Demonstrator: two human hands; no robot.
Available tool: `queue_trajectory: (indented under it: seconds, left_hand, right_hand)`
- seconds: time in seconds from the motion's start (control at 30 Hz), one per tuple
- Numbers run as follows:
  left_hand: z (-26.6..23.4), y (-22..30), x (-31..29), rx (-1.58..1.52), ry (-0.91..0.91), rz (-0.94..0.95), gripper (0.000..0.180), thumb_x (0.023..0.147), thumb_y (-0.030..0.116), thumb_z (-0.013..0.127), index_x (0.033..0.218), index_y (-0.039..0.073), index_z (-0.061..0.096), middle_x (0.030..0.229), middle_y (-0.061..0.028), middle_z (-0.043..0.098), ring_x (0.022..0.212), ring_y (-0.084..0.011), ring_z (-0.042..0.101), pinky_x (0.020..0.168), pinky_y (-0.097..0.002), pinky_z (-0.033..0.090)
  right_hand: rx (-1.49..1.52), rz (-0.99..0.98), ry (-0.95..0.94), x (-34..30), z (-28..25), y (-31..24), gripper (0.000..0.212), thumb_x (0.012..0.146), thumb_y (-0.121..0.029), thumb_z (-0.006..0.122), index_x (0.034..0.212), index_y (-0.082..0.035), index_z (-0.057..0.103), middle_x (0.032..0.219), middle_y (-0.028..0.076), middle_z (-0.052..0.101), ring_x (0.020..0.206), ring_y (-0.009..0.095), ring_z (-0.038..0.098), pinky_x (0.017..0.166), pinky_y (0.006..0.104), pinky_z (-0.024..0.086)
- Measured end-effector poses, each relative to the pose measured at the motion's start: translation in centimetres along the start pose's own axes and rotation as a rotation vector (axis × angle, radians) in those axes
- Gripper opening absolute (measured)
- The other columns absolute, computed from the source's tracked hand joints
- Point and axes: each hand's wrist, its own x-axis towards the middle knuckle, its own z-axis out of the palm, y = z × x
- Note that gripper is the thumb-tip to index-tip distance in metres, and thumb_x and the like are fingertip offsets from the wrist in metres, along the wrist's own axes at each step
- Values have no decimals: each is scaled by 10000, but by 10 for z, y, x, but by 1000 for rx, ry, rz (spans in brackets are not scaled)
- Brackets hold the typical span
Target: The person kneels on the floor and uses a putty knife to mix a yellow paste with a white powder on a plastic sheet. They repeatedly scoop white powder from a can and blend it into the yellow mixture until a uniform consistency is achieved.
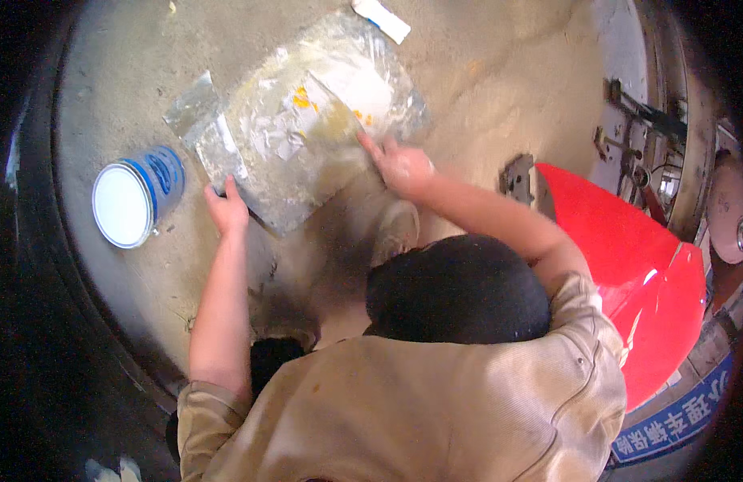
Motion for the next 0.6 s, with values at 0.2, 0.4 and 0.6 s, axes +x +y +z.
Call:
queue_trajectory:
  seconds: [0.2, 0.4, 0.6]
  left_hand:
    - [2, -4, -5, -6, 18, -45, 509, 960, 335, 640, 1259, -60, 521, 1211, -260, 619, 1130, -384, 597, 973, -443, 448]
    - [3, -5, 0, -23, 1, -41, 558, 963, 332, 640, 1317, -72, 489, 1224, -260, 619, 1133, -388, 601, 987, -433, 449]
    - [4, -7, -1, -45, 15, -20, 554, 962, 330, 642, 1316, -71, 497, 1207, -261, 630, 1109, -387, 616, 976, -438, 460]
  right_hand:
    - [26, -124, 298, 2, 13, 9, 715, 902, -103, 516, 1568, -199, 276, 1044, 206, 580, 795, 385, 675, 672, 472, 571]
    - [48, -19, 130, -16, 23, 20, 624, 929, -163, 598, 1509, -271, 395, 1021, 186, 610, 739, 387, 656, 648, 470, 551]
    - [1139, 184, 117, -47, 49, 54, 409, 994, -234, 579, 1389, -134, 549, 864, 113, 659, 711, 227, 624, 616, 336, 494]
